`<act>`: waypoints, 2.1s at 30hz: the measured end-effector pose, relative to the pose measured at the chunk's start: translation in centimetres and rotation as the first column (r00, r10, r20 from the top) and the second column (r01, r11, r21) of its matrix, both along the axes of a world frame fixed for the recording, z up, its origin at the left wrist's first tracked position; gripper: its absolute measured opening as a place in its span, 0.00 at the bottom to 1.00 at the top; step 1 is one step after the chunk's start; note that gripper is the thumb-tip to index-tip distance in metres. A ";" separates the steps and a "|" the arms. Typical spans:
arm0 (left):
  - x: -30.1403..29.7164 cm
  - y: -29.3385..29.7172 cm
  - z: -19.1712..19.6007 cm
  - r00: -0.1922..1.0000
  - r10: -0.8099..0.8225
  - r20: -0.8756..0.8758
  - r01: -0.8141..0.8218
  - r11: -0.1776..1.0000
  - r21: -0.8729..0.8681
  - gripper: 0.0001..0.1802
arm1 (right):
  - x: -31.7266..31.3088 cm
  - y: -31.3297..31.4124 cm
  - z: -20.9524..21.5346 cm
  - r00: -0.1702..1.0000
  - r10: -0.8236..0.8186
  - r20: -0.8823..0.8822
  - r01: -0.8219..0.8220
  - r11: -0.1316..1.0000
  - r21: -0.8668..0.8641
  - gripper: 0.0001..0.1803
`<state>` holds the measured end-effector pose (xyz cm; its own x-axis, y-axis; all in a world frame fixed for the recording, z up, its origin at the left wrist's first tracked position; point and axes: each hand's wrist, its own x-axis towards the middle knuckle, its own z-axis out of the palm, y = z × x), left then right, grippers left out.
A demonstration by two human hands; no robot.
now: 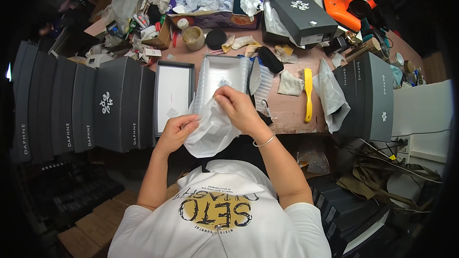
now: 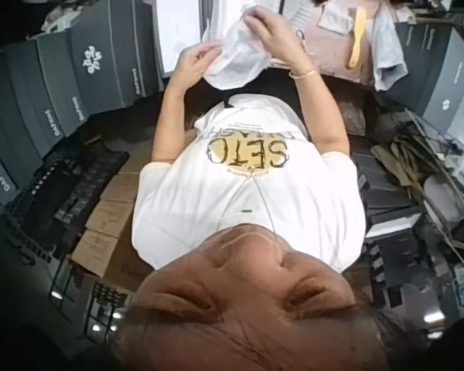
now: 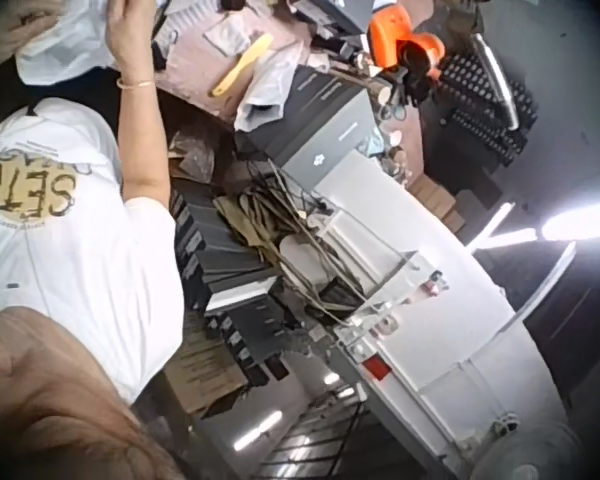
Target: Packing pairs of high-heeled shoes into boxes with protective wrapping.
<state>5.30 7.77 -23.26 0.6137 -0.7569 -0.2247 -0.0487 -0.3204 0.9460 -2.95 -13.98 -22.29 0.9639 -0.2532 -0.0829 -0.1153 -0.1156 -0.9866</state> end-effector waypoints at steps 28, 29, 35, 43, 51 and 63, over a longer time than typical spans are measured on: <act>2.8 -4.2 1.6 0.755 0.171 0.633 -0.206 0.978 -0.019 0.10 | -8.1 -6.5 -17.7 0.988 -0.089 -0.127 0.019 0.883 -0.469 0.19; 2.8 -4.2 1.3 0.735 0.193 0.650 -0.235 0.972 -0.023 0.09 | -8.4 -6.8 -16.8 0.980 -0.107 -0.165 0.054 0.953 -0.299 0.17; 3.5 -5.6 -2.0 0.821 0.314 -0.477 -0.492 0.813 -0.312 0.11 | -13.4 -5.9 -6.6 0.925 -0.380 0.003 0.133 0.330 0.935 0.32; 3.2 -11.0 0.6 0.744 0.430 -0.511 -0.662 0.576 -0.479 0.08 | -16.6 -1.7 -4.8 0.815 -0.467 0.342 -0.293 0.176 0.940 0.46; -0.8 -13.4 2.1 0.931 0.336 -0.141 -0.359 0.776 -0.519 0.06 | -15.9 -3.9 3.7 0.906 0.349 0.238 -0.405 0.557 0.725 0.60; -1.0 -10.8 2.3 0.951 0.179 0.253 -0.117 0.963 -0.243 0.18 | -15.8 -1.4 -3.5 0.986 -0.027 0.166 -0.153 0.267 0.952 0.40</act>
